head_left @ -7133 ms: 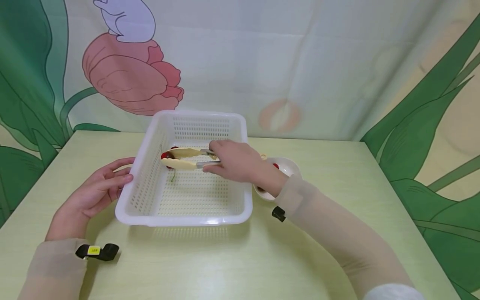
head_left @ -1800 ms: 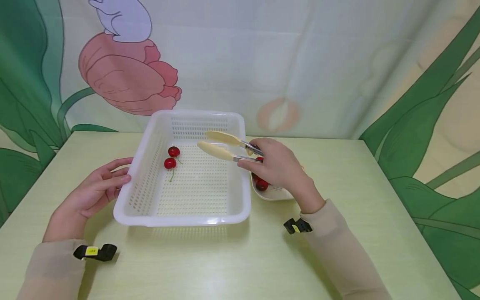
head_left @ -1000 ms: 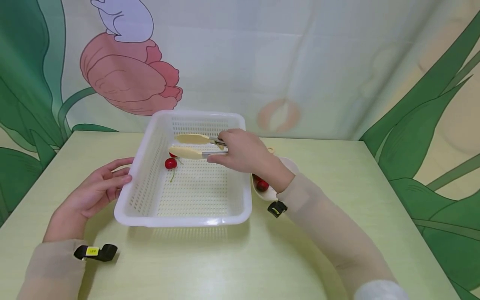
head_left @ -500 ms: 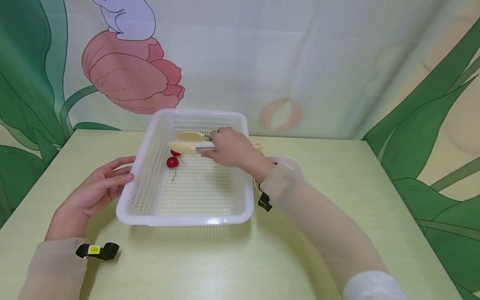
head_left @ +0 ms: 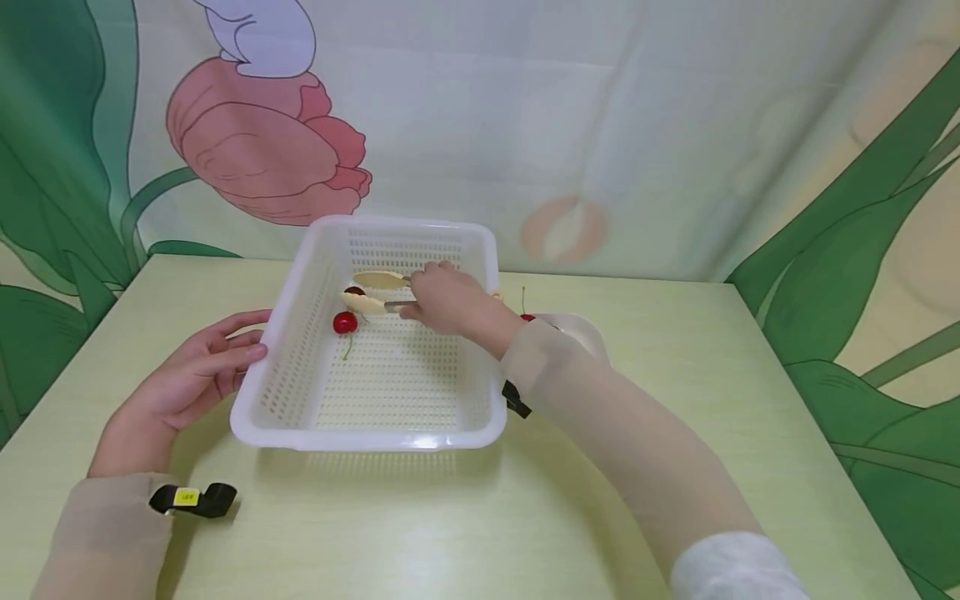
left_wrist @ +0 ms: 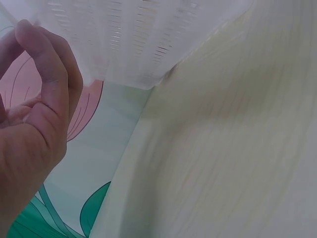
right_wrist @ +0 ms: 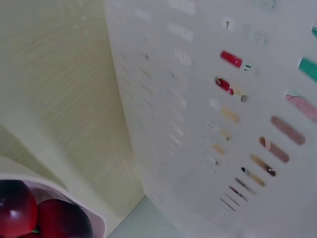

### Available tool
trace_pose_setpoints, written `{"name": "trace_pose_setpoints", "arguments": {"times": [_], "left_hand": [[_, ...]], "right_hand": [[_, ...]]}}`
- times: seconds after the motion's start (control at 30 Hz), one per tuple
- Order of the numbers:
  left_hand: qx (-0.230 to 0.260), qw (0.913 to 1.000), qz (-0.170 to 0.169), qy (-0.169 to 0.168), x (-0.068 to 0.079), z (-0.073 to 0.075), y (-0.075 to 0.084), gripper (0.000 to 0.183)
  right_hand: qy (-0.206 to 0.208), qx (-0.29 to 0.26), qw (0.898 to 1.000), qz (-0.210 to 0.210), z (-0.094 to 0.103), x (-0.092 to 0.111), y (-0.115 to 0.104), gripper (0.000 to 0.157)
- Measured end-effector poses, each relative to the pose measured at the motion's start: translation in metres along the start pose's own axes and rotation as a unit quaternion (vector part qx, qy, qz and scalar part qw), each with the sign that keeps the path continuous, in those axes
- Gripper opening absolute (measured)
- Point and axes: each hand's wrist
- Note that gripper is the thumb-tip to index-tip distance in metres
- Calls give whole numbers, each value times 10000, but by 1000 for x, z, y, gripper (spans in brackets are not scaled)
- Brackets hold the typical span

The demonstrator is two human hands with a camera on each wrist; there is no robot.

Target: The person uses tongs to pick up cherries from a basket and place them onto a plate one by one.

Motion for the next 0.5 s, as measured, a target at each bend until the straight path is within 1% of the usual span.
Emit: {"name": "trace_pose_setpoints", "arguments": {"times": [0.17,0.3,0.5], "left_hand": [[62,10000,-34,24,2,-1,2,41],[58,10000,-14,18,1,-3,2,42],[-8,9999,41,110,1,-3,3,42]], "right_hand": [[-129,67,9999,58,1,-8,0,40],[-323,164,9993,44,5,-11,1,38],[-496,264,9984,-8,12,-13,1,36]]}}
Point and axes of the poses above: each hand's wrist, its own x-axis away from the middle knuckle, its own z-axis out of the back of the hand, y = z × x, and after that the axes turned 10 degrees about -z, right-handed
